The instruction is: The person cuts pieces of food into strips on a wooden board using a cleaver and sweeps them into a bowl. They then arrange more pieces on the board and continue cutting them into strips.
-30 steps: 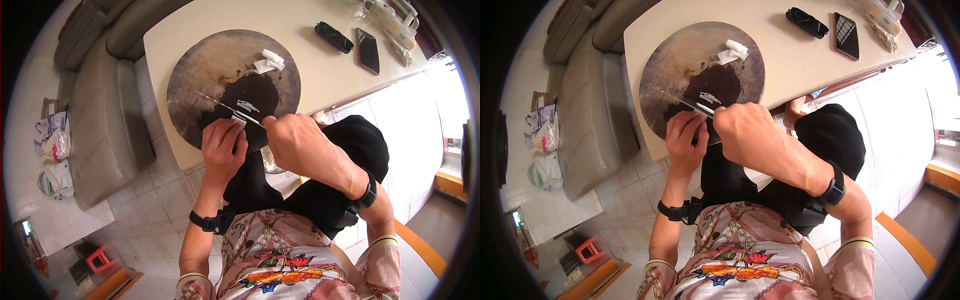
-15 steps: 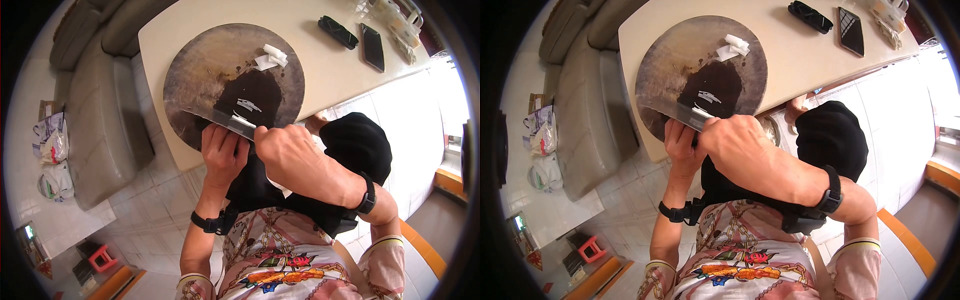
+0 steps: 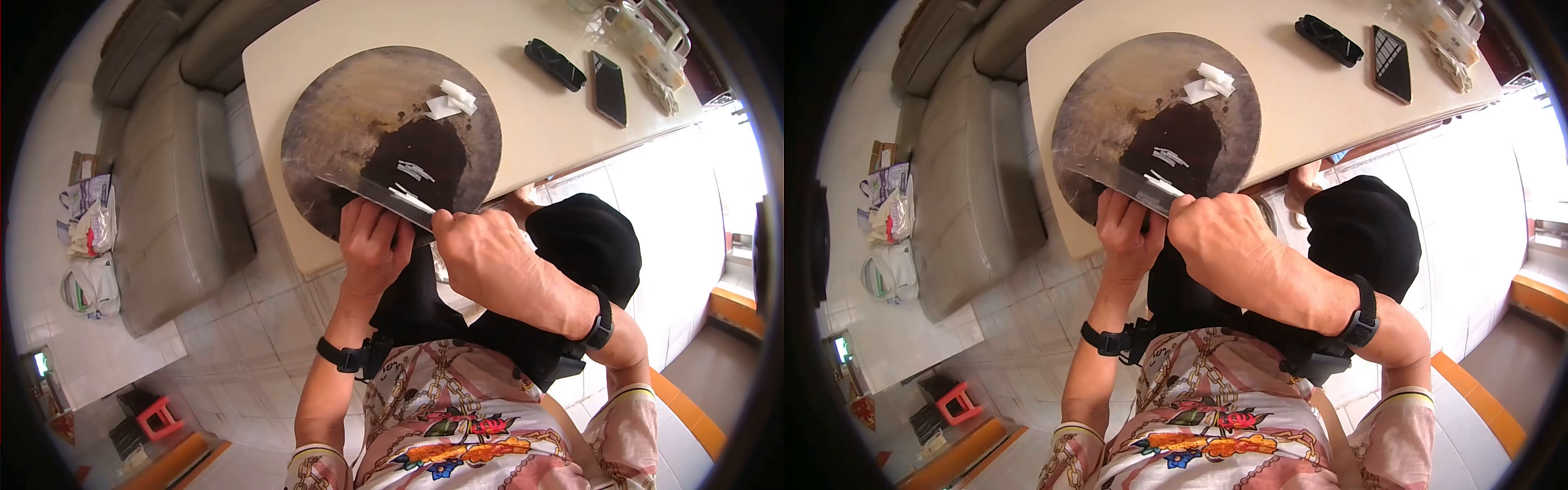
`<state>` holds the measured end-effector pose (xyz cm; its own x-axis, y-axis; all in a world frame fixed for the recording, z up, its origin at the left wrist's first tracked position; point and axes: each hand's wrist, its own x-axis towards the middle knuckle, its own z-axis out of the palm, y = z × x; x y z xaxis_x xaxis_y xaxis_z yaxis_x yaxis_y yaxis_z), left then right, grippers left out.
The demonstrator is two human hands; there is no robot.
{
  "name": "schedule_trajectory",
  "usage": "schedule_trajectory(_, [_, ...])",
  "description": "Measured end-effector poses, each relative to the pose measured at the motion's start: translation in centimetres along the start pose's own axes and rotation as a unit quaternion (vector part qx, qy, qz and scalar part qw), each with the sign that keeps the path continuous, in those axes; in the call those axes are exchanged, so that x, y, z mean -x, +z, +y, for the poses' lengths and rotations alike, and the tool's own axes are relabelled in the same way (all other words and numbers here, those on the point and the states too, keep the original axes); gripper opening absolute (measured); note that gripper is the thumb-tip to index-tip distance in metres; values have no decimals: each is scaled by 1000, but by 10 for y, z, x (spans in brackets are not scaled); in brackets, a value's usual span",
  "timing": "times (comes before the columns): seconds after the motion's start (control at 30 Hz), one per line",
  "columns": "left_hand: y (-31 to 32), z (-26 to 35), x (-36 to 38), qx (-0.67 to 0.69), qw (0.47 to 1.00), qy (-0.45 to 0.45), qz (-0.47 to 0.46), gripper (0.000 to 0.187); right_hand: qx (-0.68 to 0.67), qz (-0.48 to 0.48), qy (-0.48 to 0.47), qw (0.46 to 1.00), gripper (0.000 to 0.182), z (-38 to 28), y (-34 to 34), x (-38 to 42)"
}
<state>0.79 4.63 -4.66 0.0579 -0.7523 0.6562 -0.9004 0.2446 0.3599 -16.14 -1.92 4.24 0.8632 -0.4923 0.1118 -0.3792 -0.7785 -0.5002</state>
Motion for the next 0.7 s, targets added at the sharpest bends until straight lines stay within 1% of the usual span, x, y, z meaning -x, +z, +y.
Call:
schedule_trajectory(0.07, [1, 0, -1, -3, 1000, 1, -5, 21, 13, -12, 0, 1000, 11, 1, 0, 1])
schedule_trajectory(0.17, [2, 0, -1, -4, 1000, 0, 3, 21, -1, 11, -14, 1000, 11, -1, 5, -5])
schedule_trajectory(0.3, [0, 0, -1, 2, 1000, 8, -9, 21, 30, 32, -19, 999, 12, -3, 18, -20])
schedule_trajectory(0.37, [-1, 1, -2, 9, 1000, 10, -8, 21, 2, 77, -30, 997, 10, -2, 19, -25])
schedule_trajectory(0.4, [-1, 0, -2, 6, 1000, 13, 1, 22, 4, 78, -32, 996, 10, -1, 17, -23])
schedule_trajectory(0.5, [3, -2, 1, 2, 1000, 17, 20, 22, -6, 54, -41, 998, 9, 0, 5, -14])
schedule_trajectory(0.57, [2, -3, 3, 0, 1000, 16, 27, 21, -20, 20, -4, 1000, 10, -6, -1, -7])
schedule_trajectory(0.63, [0, -2, 2, 11, 1000, 12, 10, 20, -17, 6, -1, 1000, 12, -7, -1, -1])
schedule_trajectory(0.7, [1, -1, 3, 4, 1000, 5, 12, 20, 17, -4, -5, 1000, 13, -6, 0, 2])
